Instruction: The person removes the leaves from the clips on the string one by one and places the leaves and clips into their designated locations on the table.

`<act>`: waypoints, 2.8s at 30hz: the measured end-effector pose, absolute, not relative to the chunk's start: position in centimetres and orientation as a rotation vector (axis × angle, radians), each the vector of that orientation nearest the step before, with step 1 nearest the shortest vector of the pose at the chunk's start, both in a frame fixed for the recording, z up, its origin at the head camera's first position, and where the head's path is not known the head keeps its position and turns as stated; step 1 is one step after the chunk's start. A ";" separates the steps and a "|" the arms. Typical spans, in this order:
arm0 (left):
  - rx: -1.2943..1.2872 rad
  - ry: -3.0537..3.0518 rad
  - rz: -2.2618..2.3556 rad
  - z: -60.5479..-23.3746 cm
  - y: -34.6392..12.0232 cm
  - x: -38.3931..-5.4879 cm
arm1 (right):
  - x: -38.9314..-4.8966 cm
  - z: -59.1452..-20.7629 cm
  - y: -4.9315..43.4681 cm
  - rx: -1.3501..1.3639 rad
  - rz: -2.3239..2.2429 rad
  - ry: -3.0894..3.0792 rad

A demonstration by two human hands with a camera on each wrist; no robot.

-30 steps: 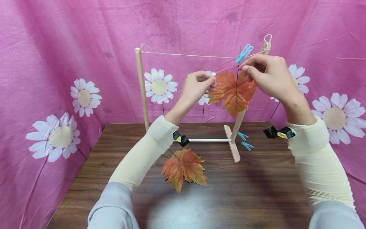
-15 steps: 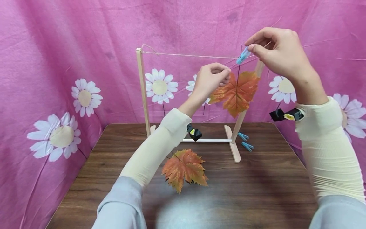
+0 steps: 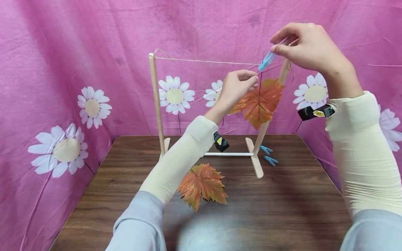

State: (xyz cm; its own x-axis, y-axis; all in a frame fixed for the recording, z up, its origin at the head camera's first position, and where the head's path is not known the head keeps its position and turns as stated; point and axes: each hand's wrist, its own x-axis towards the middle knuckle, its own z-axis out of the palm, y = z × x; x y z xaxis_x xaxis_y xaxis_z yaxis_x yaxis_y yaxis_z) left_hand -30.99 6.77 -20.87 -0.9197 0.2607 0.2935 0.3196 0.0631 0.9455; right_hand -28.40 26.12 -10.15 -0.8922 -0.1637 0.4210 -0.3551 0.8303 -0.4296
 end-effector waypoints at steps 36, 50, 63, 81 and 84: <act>-0.622 -2.102 -2.142 -21.0 8.5 -32.0 | -29.1 -10.9 27.5 0.417 0.701 -2.741; -0.595 -2.107 -2.140 -21.1 8.3 -32.0 | -29.5 -11.1 26.9 0.425 0.858 -2.663; -0.622 -2.058 -2.183 -21.4 8.0 -32.2 | -29.6 -11.5 26.3 0.376 1.121 -2.456; -0.573 -2.032 -2.146 -20.9 7.3 -32.1 | -29.2 -11.0 25.9 0.342 1.181 -2.350; -0.557 -2.022 -2.136 -20.8 6.8 -32.1 | -29.2 -11.1 25.8 0.342 1.193 -2.341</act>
